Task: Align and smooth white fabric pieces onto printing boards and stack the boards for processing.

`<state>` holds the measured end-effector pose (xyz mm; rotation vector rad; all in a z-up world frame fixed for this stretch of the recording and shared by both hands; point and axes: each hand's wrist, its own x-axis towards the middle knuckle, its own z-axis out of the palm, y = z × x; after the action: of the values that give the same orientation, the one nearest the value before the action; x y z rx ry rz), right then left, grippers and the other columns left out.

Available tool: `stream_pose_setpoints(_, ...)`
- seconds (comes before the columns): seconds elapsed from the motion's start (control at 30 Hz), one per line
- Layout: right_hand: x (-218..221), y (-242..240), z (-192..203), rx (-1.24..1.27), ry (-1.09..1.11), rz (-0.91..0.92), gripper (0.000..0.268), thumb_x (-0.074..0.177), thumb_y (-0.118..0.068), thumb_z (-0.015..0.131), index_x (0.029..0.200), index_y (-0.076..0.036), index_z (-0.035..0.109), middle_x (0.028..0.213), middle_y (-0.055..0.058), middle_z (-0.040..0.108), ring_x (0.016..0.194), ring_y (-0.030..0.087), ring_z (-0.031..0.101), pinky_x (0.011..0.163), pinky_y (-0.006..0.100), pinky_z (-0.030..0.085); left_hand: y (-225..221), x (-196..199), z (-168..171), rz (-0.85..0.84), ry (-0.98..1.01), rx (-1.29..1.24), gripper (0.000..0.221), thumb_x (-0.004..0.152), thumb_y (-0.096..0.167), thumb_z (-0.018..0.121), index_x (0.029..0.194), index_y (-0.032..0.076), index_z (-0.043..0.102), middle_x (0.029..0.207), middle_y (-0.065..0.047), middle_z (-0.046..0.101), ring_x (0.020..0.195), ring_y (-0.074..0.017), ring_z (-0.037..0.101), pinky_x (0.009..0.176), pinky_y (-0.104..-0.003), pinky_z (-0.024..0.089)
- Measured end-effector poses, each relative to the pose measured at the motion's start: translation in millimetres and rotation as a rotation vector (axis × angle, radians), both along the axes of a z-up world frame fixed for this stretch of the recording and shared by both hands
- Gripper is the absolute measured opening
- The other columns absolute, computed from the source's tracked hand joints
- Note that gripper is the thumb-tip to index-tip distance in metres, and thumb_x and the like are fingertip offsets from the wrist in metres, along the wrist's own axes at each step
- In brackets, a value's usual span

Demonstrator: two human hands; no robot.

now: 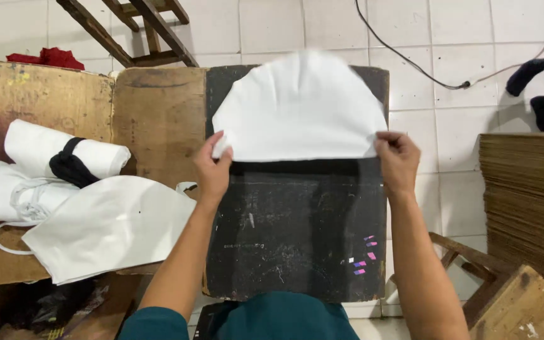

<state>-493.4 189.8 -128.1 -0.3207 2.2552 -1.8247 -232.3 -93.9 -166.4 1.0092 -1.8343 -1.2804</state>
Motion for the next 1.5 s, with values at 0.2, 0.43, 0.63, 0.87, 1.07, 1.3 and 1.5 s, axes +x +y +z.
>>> stream_pose_setpoints(0.2, -13, 7, -22, 0.040, -0.191, 0.147, 0.052, 0.087, -0.001, 0.075, 0.135, 0.005, 0.056, 0.095, 0.011, 0.063, 0.078, 0.015, 0.063, 0.065, 0.027, 0.053, -15, 2, -26, -0.122, -0.101, 0.193, 0.078, 0.088, 0.004, 0.072, 0.156, -0.004, 0.035, 0.109, -0.026, 0.071, 0.095, -0.0280, 0.068, 0.078, -0.038, 0.057)
stream_pose_setpoints(0.43, -82, -22, -24, 0.103, -0.218, 0.121, 0.065, 0.094, -0.009, 0.077, 0.147, 0.006, 0.043, 0.102, 0.015, 0.065, 0.082, 0.020, 0.066, 0.064, 0.030, 0.059, -81, -62, -31, 0.073, -0.117, 0.476, 0.081, 0.087, 0.017, 0.083, 0.154, 0.006, 0.040, 0.091, -0.003, 0.061, 0.077, -0.0105, 0.061, 0.066, -0.024, 0.050)
stream_pose_setpoints(0.63, -124, -16, -60, 0.586, 0.083, 0.261, 0.035, 0.087, -0.006, 0.079, 0.120, -0.001, 0.072, 0.088, 0.010, 0.068, 0.075, 0.022, 0.070, 0.055, 0.034, 0.056, -130, -57, -57, 0.008, -0.502, 0.199, 0.037, 0.077, 0.031, 0.086, 0.112, 0.026, 0.075, 0.079, 0.007, 0.071, 0.071, -0.0069, 0.069, 0.059, -0.022, 0.053)
stream_pose_setpoints(0.87, -114, -7, -73, 0.764, 0.296, 0.113, 0.022, 0.096, -0.027, 0.080, 0.103, -0.006, 0.074, 0.078, 0.008, 0.069, 0.076, 0.036, 0.072, 0.063, 0.048, 0.054, -131, -49, -59, 0.102, -0.791, -0.062, 0.021, 0.083, 0.046, 0.079, 0.090, 0.026, 0.075, 0.074, 0.007, 0.072, 0.076, -0.0181, 0.074, 0.063, -0.034, 0.055)
stream_pose_setpoints(1.07, -57, 17, -48, 0.832, 0.268, 0.029, 0.020, 0.099, -0.026, 0.068, 0.102, -0.006, 0.071, 0.086, 0.017, 0.071, 0.087, 0.045, 0.070, 0.071, 0.054, 0.053, -66, -36, 17, 0.096, -0.413, -0.033, 0.025, 0.097, 0.021, 0.068, 0.115, 0.007, 0.058, 0.099, -0.019, 0.068, 0.081, -0.0363, 0.069, 0.076, -0.048, 0.052)
stream_pose_setpoints(1.3, 10, 42, -66, 0.796, 0.248, 0.225, 0.018, 0.093, -0.017, 0.078, 0.100, -0.002, 0.072, 0.111, 0.025, 0.057, 0.104, 0.052, 0.062, 0.084, 0.053, 0.054, -24, 15, -8, -0.153, -0.431, 0.179, 0.050, 0.092, 0.006, 0.072, 0.137, 0.003, 0.050, 0.083, -0.025, 0.066, 0.068, -0.0370, 0.072, 0.067, -0.043, 0.057)
stream_pose_setpoints(1.5, 20, 24, -34, 0.315, -0.125, 0.154, 0.035, 0.104, -0.014, 0.069, 0.120, 0.011, 0.049, 0.088, 0.024, 0.066, 0.073, 0.027, 0.070, 0.060, 0.033, 0.057, -6, 24, 14, -0.139, -0.398, 0.179, 0.019, 0.095, 0.008, 0.067, 0.114, 0.004, 0.066, 0.086, -0.016, 0.075, 0.066, -0.0238, 0.075, 0.065, -0.034, 0.058)
